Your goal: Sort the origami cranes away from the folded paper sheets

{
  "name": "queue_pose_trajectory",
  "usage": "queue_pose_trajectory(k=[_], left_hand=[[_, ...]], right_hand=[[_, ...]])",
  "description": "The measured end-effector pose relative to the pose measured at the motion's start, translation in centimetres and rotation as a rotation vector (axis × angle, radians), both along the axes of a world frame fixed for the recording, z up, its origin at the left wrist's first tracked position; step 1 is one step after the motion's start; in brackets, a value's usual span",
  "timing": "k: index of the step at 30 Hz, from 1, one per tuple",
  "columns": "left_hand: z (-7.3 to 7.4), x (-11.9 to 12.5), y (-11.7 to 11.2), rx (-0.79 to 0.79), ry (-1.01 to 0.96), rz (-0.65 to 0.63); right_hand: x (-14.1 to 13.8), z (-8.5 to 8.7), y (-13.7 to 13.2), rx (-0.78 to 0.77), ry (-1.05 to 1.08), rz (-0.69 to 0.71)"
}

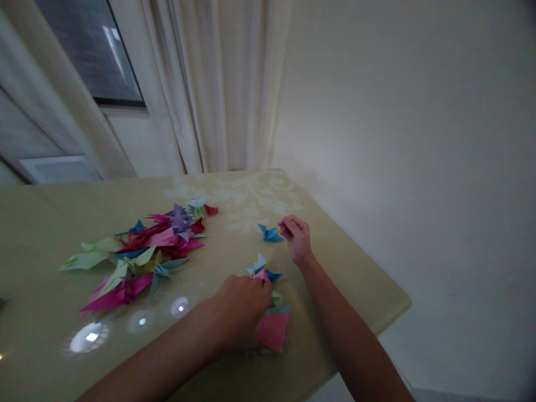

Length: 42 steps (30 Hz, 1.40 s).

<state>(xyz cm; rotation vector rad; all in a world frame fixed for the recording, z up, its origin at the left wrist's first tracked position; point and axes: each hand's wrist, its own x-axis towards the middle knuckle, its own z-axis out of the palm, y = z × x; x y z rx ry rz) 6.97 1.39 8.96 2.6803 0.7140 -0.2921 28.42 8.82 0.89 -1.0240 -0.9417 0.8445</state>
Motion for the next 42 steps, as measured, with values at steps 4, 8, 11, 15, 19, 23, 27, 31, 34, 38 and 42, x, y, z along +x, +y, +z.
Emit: queue_pose_trajectory(k=[4, 8, 11, 15, 19, 23, 27, 31, 34, 38, 42], left_hand=[[0.2, -1.4, 3.9, -0.014, -0.054, 0.070], [-2.6, -3.0, 10.7, 0.256, -0.218, 0.392], [-5.8, -4.2, 14.6, 0.492, -0.213, 0.651], [-8.4, -5.1, 16.8, 0.488, -0.124, 0.669], [-8.0, -5.0, 17.4, 0.448, -0.131, 0.604], [-6.7, -4.2, 17.4, 0.371, -0.156, 0.507], [-5.2, -3.1, 16.3, 0.252, -0.208, 0.387], [-2.9, -2.3, 13.8, 0.130, -0.285, 0.276], [-1.1, -2.5, 12.5, -0.087, -0.335, 0.134], [-1.1, -3.7, 13.6, -0.113, -0.244, 0.224], [-3.8, -5.7, 16.3, 0.274, -0.181, 0.612]], right_hand=[[0.2, -0.4, 0.2, 0.007, -0.037, -0.018], [0.1, -0.7, 0.5, 0.049, -0.182, -0.075], [0.0, -1.0, 0.8, 0.049, -0.329, -0.095], [0.0, -2.2, 1.0, 0.009, -0.547, -0.007], [0.1, -3.6, 1.3, -0.010, -0.758, 0.045], [0.5, -4.4, 1.7, -0.041, -0.798, -0.034], [1.1, -4.6, 2.0, -0.098, -0.785, -0.135], [1.1, -4.6, 1.9, -0.075, -0.811, -0.132], [1.0, -4.5, 1.8, -0.058, -0.824, -0.128], [0.9, -4.5, 1.9, -0.057, -0.817, -0.132], [0.7, -4.5, 2.0, -0.070, -0.826, -0.148]])
